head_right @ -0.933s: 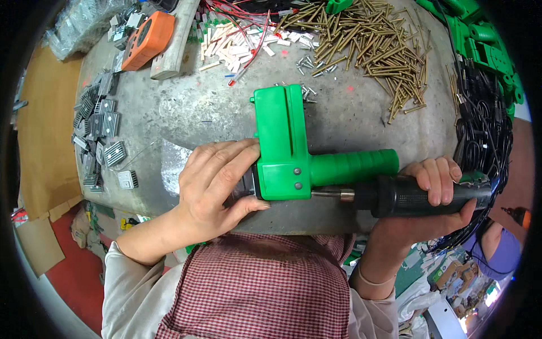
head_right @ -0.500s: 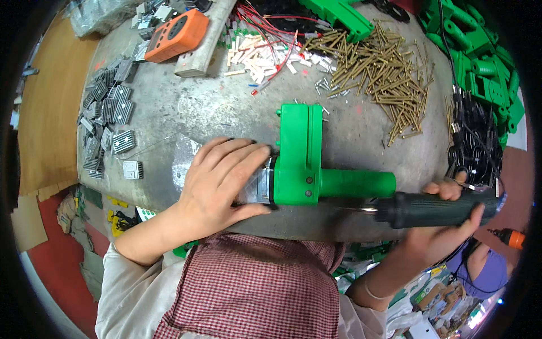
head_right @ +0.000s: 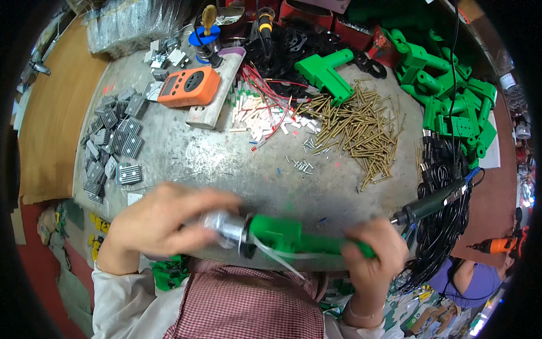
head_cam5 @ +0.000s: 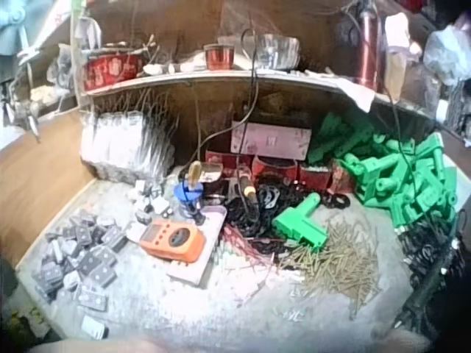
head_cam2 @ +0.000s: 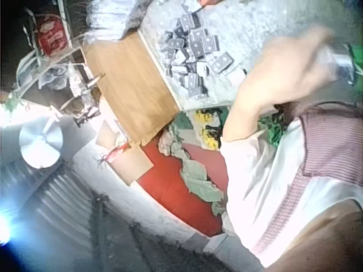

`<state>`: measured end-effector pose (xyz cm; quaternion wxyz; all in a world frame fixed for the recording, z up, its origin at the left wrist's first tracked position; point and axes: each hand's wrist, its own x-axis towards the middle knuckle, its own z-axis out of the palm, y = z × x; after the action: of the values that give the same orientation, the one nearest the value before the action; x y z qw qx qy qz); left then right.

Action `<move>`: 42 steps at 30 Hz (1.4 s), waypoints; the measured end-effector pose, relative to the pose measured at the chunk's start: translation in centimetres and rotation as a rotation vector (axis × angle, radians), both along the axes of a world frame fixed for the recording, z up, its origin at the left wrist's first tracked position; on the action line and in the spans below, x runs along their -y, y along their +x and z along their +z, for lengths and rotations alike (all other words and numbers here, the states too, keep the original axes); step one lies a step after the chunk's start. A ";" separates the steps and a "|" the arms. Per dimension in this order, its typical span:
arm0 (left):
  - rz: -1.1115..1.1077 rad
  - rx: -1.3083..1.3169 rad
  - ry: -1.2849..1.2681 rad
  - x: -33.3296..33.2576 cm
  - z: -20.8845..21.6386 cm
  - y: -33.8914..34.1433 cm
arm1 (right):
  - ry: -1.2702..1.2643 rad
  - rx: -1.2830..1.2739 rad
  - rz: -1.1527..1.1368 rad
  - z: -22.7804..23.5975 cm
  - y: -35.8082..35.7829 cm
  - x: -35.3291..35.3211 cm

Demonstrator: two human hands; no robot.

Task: The person solders internal wires using a soldering iron, fits electrical components into a plastic tool casing, secures the housing with a power screwdriver, and prepares and solders wiring for another tool assembly.

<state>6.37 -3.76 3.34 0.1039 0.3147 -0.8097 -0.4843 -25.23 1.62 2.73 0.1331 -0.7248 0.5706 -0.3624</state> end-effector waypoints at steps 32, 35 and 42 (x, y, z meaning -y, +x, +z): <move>0.753 -0.694 -0.145 -3.0 -3.4 -1.3 | 0.132 0.070 0.727 0.4 10.2 7.4; 1.033 -0.743 -0.167 -2.9 -3.5 0.5 | 0.278 0.026 0.730 0.9 9.8 10.1; 0.538 0.197 -0.881 3.4 -6.3 0.2 | 0.249 0.024 0.334 -3.7 11.9 19.7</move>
<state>6.62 -7.20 -2.91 0.2707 0.4819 -0.8331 -0.0221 -13.29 -18.04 -0.99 0.2865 -0.7829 0.4814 -0.2706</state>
